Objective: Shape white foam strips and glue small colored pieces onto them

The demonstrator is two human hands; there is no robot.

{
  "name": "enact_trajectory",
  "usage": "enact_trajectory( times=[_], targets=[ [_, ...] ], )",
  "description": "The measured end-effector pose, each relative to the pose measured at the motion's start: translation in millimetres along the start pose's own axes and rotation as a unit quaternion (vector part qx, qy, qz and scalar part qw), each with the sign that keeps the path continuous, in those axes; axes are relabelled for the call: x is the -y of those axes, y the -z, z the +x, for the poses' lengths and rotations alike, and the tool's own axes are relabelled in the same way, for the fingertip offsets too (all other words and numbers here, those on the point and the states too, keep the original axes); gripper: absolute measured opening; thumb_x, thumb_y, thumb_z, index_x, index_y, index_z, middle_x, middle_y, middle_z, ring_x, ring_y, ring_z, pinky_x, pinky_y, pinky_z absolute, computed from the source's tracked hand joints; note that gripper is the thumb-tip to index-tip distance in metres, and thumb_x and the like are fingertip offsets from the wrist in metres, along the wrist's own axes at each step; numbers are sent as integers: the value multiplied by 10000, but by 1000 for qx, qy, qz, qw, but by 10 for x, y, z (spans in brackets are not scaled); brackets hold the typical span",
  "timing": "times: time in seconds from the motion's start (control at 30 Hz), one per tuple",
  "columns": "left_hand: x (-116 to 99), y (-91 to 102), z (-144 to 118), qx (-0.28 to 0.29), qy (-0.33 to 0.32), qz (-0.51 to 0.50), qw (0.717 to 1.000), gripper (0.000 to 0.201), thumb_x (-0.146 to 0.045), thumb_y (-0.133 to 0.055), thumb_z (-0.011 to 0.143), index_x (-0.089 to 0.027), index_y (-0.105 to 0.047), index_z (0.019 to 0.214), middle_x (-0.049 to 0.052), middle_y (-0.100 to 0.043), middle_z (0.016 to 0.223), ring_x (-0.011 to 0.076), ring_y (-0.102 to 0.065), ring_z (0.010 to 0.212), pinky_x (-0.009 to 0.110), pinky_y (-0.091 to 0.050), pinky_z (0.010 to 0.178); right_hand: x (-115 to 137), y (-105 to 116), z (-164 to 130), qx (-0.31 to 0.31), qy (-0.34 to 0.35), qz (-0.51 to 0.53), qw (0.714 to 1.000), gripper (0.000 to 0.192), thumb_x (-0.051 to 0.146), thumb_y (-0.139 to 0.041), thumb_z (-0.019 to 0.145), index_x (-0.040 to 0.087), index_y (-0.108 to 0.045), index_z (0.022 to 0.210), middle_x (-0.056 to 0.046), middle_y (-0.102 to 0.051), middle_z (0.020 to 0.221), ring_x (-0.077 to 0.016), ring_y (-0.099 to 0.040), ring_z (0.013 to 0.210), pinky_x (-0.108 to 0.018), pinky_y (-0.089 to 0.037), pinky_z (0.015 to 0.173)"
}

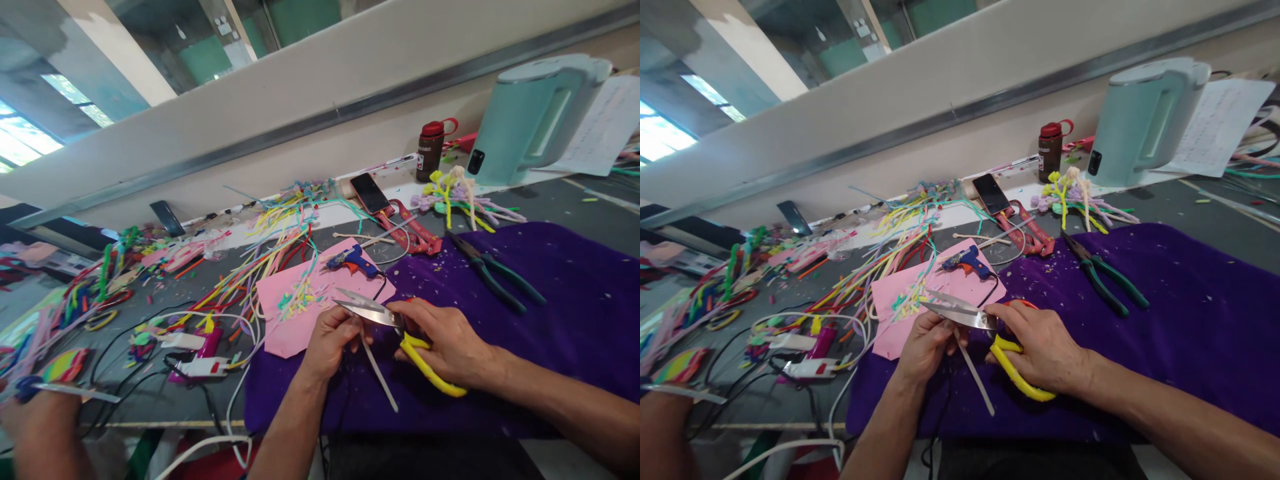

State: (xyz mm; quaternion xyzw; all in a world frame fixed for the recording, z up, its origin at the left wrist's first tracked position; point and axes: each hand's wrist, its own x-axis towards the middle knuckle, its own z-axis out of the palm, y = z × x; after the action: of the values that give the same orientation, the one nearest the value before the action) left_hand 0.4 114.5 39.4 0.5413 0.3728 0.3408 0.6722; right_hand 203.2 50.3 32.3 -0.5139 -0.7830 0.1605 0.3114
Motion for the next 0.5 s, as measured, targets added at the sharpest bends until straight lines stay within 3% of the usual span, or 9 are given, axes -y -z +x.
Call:
enact_trajectory(
  times=[0.5],
  targets=[
    [32, 20, 1, 28, -17, -24, 999, 207, -324, -608, 743, -124, -656, 722, 45, -635, 562, 96, -516, 448, 184, -329, 391, -5, 1, 5, 23, 5, 7, 1000, 510, 446, -563, 782, 178, -460, 1203, -74, -590, 887, -159, -541, 703, -262, -423, 601]
  ],
)
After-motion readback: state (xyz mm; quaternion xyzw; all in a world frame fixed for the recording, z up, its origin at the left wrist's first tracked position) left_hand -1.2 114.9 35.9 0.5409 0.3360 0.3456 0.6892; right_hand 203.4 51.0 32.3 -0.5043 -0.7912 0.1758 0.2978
